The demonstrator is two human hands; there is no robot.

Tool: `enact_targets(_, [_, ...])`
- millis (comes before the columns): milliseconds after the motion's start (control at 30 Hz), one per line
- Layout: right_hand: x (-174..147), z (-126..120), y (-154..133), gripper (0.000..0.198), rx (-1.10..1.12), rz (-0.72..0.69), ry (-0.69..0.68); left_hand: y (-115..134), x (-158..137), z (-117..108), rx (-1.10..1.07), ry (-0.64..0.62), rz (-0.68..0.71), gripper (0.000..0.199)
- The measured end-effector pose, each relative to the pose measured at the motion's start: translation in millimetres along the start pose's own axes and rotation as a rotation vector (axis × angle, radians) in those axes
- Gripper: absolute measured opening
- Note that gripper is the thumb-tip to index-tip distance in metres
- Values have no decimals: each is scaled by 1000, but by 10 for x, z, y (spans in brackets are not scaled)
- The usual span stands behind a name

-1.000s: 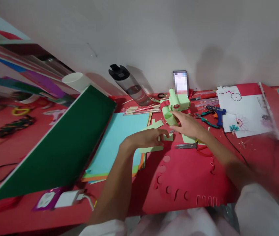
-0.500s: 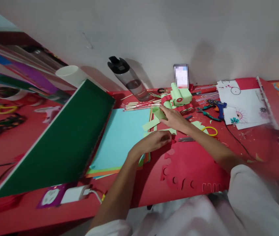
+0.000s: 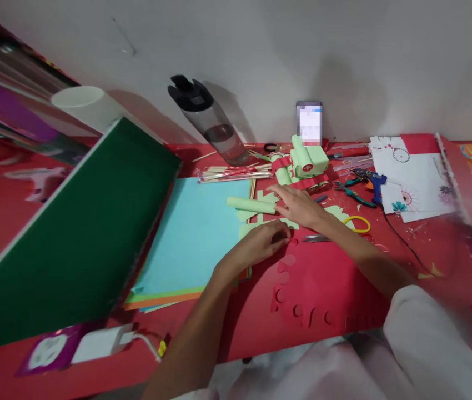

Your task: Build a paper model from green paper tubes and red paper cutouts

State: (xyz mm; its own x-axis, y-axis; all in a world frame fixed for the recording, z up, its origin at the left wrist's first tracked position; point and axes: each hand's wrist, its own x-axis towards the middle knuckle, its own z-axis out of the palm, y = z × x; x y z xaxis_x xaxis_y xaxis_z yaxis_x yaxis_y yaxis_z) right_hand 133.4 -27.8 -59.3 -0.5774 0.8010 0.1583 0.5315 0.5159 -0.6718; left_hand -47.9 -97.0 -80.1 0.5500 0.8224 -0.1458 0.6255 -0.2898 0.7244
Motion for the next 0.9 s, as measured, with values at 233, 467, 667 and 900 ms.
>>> enact_targets(233, [-249,-238,-106,25,-88,-84,-263,-40,-23,22,0,17,-10,16])
enact_targets(467, [-754,-557,73,30,-229,19,-510,-23,-67,5,-58,11,-39,19])
enact_targets(667, [-987,-467,191,25,-373,-4,-550,28,-79,92,8,32,-85,14])
enact_targets(900, [-1180,-456,245,18,-592,10,-437,109,-132,111,128,-11,-74,8])
